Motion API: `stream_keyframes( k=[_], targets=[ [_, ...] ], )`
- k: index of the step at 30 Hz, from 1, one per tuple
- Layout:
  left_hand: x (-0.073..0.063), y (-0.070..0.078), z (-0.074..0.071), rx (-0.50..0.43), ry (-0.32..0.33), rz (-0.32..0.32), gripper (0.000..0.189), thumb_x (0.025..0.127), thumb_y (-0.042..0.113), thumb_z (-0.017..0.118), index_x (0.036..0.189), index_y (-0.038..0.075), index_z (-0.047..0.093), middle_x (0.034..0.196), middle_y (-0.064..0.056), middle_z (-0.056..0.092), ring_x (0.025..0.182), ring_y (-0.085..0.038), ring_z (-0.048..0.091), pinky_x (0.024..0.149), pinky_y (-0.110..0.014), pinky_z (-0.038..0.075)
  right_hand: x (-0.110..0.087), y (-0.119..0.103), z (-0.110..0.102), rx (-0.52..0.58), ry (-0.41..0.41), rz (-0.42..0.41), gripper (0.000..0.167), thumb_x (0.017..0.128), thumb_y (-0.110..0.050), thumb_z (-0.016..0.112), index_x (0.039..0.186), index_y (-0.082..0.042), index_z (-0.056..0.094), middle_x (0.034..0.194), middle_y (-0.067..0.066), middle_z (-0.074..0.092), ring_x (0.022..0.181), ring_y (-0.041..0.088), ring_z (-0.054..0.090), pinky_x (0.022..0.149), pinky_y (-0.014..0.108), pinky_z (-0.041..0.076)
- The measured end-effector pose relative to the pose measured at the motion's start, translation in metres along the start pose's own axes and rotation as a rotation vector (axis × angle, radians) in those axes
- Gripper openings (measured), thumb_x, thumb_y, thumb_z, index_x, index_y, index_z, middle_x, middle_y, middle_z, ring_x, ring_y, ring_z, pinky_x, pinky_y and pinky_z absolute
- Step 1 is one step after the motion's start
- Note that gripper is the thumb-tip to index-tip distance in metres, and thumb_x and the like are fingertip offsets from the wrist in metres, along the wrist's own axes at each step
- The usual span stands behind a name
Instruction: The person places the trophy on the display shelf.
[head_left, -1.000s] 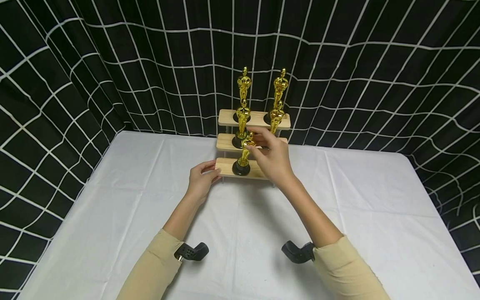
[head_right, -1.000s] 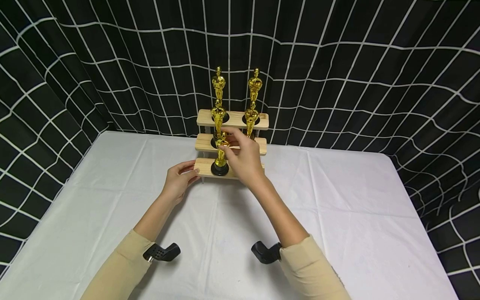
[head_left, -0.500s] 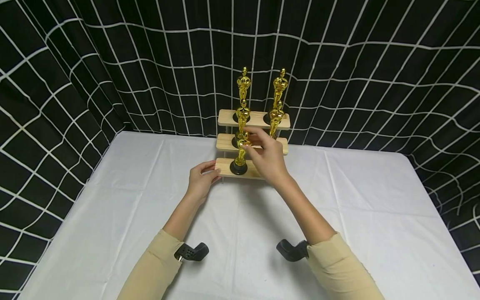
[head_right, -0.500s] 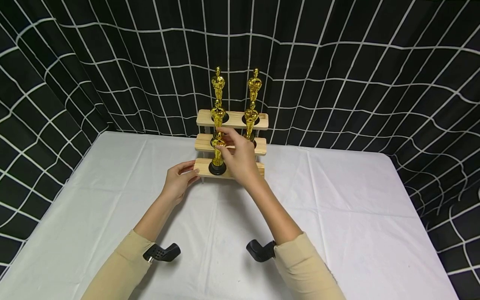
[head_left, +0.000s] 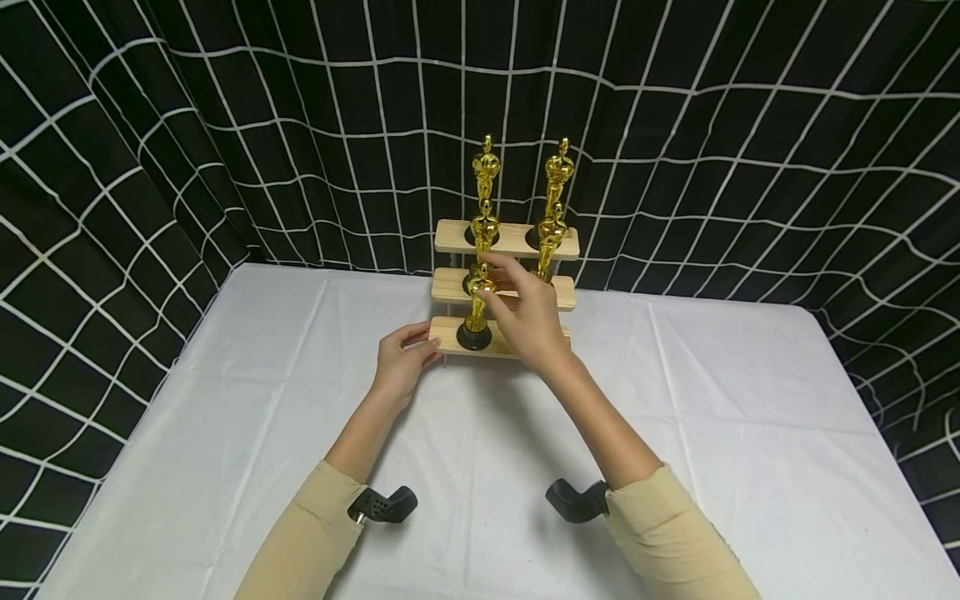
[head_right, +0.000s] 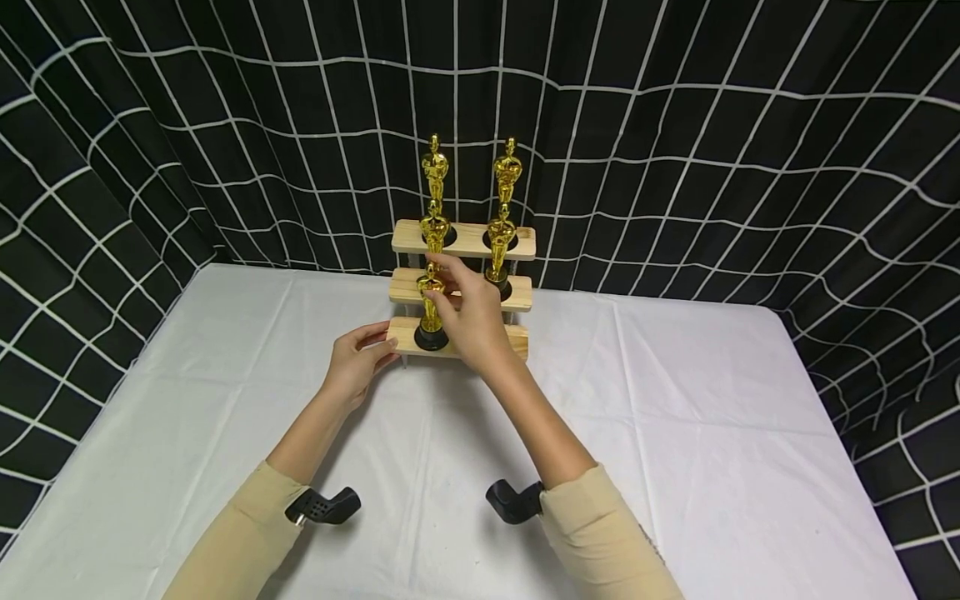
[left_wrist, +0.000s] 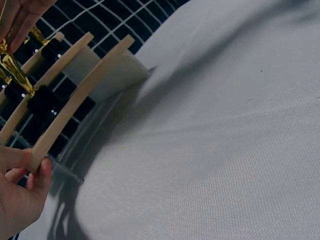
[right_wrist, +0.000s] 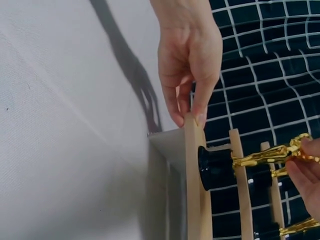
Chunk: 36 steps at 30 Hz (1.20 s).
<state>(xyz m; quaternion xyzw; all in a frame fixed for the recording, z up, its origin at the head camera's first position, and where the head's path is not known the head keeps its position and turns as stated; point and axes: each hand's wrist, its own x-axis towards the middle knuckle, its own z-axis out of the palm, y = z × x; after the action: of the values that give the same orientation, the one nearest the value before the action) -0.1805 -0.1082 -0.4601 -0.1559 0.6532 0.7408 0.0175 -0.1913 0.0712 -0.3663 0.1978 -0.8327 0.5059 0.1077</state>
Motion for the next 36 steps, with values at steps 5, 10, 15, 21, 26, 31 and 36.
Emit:
stream_keyframes(
  k=[5, 10, 15, 21, 26, 31, 36],
  targets=[
    [0.0, 0.001, -0.002, -0.014, -0.003, -0.013, 0.042, 0.098, -0.012, 0.064, 0.14, -0.01, 0.06, 0.127, -0.023, 0.056, 0.095, -0.017, 0.065, 0.087, -0.017, 0.065, -0.001, 0.001, 0.001, 0.001, 0.0, -0.013, 0.05, 0.099, 0.003, 0.07, 0.147, -0.004, 0.058, 0.133, 0.022, 0.067, 0.12, 0.036, 0.068, 0.1, 0.04, 0.066],
    [0.001, 0.003, -0.005, -0.02, 0.002, -0.019, 0.043, 0.098, -0.013, 0.064, 0.14, -0.01, 0.059, 0.127, -0.023, 0.056, 0.093, -0.016, 0.064, 0.086, -0.016, 0.065, 0.001, 0.002, 0.003, 0.024, -0.004, -0.021, 0.051, 0.098, 0.005, 0.07, 0.147, -0.003, 0.057, 0.135, 0.023, 0.066, 0.12, 0.038, 0.068, 0.102, 0.04, 0.065],
    [0.001, 0.005, -0.007, -0.016, 0.008, -0.024, 0.043, 0.098, -0.013, 0.064, 0.141, -0.01, 0.059, 0.128, -0.022, 0.055, 0.094, -0.016, 0.064, 0.087, -0.016, 0.065, 0.003, 0.003, 0.005, 0.046, -0.001, -0.014, 0.048, 0.099, 0.004, 0.07, 0.145, -0.002, 0.059, 0.137, 0.022, 0.066, 0.121, 0.038, 0.068, 0.102, 0.041, 0.065],
    [0.001, 0.005, -0.006, -0.01, 0.004, -0.028, 0.043, 0.098, -0.013, 0.064, 0.141, -0.01, 0.059, 0.127, -0.022, 0.055, 0.096, -0.017, 0.064, 0.087, -0.016, 0.065, 0.005, 0.006, 0.006, 0.081, -0.005, 0.009, 0.045, 0.1, 0.004, 0.068, 0.143, -0.001, 0.059, 0.136, 0.023, 0.066, 0.123, 0.038, 0.067, 0.104, 0.042, 0.064],
    [0.0, 0.005, -0.006, -0.003, 0.001, -0.026, 0.043, 0.098, -0.013, 0.064, 0.14, -0.01, 0.059, 0.126, -0.022, 0.056, 0.095, -0.017, 0.064, 0.086, -0.016, 0.065, 0.004, 0.007, 0.003, 0.088, -0.03, 0.006, 0.048, 0.1, 0.003, 0.069, 0.146, -0.001, 0.058, 0.137, 0.023, 0.065, 0.125, 0.037, 0.066, 0.106, 0.041, 0.063],
    [-0.001, 0.004, -0.008, 0.092, 0.002, 0.019, 0.041, 0.098, -0.009, 0.065, 0.139, -0.009, 0.061, 0.127, -0.022, 0.058, 0.098, -0.019, 0.065, 0.088, -0.018, 0.065, -0.004, 0.012, -0.003, 0.083, -0.05, 0.013, 0.051, 0.1, 0.0, 0.07, 0.149, -0.003, 0.056, 0.138, 0.022, 0.066, 0.128, 0.036, 0.064, 0.109, 0.04, 0.061],
    [-0.005, 0.004, -0.015, 0.3, -0.005, 0.138, 0.037, 0.104, 0.004, 0.064, 0.14, -0.006, 0.063, 0.129, -0.022, 0.063, 0.1, -0.025, 0.069, 0.091, -0.03, 0.068, -0.015, 0.02, -0.016, 0.048, -0.018, 0.018, 0.048, 0.101, -0.001, 0.07, 0.147, -0.001, 0.057, 0.133, 0.023, 0.068, 0.126, 0.036, 0.066, 0.108, 0.043, 0.062]
  ],
)
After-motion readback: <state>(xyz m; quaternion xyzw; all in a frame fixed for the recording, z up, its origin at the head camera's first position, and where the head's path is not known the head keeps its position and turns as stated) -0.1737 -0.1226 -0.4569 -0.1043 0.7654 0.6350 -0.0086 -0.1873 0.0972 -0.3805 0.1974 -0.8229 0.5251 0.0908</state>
